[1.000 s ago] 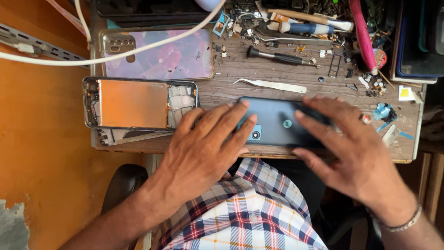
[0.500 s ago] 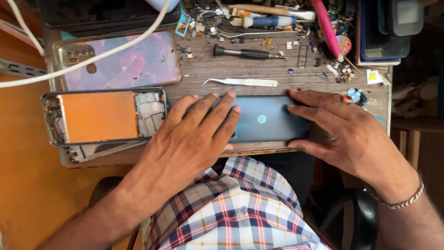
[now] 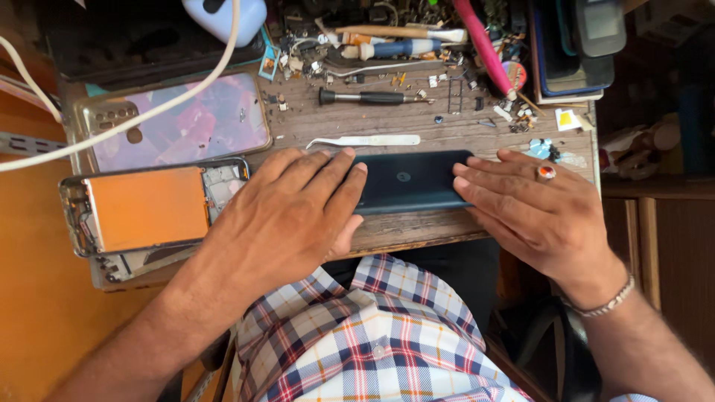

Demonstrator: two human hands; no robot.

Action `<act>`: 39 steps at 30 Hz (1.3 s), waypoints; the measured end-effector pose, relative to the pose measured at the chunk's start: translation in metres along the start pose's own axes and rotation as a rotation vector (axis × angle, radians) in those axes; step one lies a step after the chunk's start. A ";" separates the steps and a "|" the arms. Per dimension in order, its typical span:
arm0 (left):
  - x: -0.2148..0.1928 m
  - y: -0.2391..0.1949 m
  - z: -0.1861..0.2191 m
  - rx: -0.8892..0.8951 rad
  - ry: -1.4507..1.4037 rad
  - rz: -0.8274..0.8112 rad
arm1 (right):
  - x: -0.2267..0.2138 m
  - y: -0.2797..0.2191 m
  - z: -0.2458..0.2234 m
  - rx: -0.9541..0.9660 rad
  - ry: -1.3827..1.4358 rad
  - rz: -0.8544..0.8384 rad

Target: The person uses a screwdriver to remove screws from a disassembled smartphone, then connects a charging cable to test the device. They apply adhesive to the phone's back cover and reassemble the phone, wiping the edges with a cloth.

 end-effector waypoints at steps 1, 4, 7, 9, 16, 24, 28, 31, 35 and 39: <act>-0.001 0.002 -0.002 -0.004 -0.013 0.002 | -0.004 -0.001 -0.002 -0.004 -0.026 0.050; -0.012 0.006 0.000 0.014 -0.035 0.055 | -0.016 0.002 -0.010 -0.022 -0.091 0.165; -0.027 0.010 0.011 0.060 0.021 0.122 | -0.028 0.012 -0.025 -0.046 -0.119 0.199; -0.038 0.011 0.023 0.095 0.092 0.174 | -0.039 0.017 -0.039 -0.066 -0.141 0.211; -0.070 0.005 0.041 0.110 -0.043 0.326 | -0.062 0.010 -0.041 0.027 0.145 0.270; -0.082 0.009 0.037 0.101 -0.205 0.321 | -0.063 -0.004 -0.019 0.034 0.505 0.341; -0.093 0.017 0.042 0.103 -0.202 0.341 | -0.080 0.003 -0.042 -0.047 0.291 0.310; -0.102 0.018 0.057 0.147 -0.243 0.364 | -0.092 0.009 -0.062 -0.111 0.178 0.328; -0.107 0.016 0.058 0.160 -0.503 0.410 | -0.098 0.011 -0.066 -0.051 0.328 0.339; -0.104 0.014 0.052 0.149 -0.611 0.429 | -0.097 0.007 -0.053 0.052 0.486 0.420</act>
Point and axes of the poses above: each hand's wrist, its own y-axis towards the middle knuckle, its own x-axis out of the palm, z = x × y, the point moved 10 cm from there along y, towards the middle knuckle, and after that the axes turned 3 degrees about -z, right-handed, at the moved point
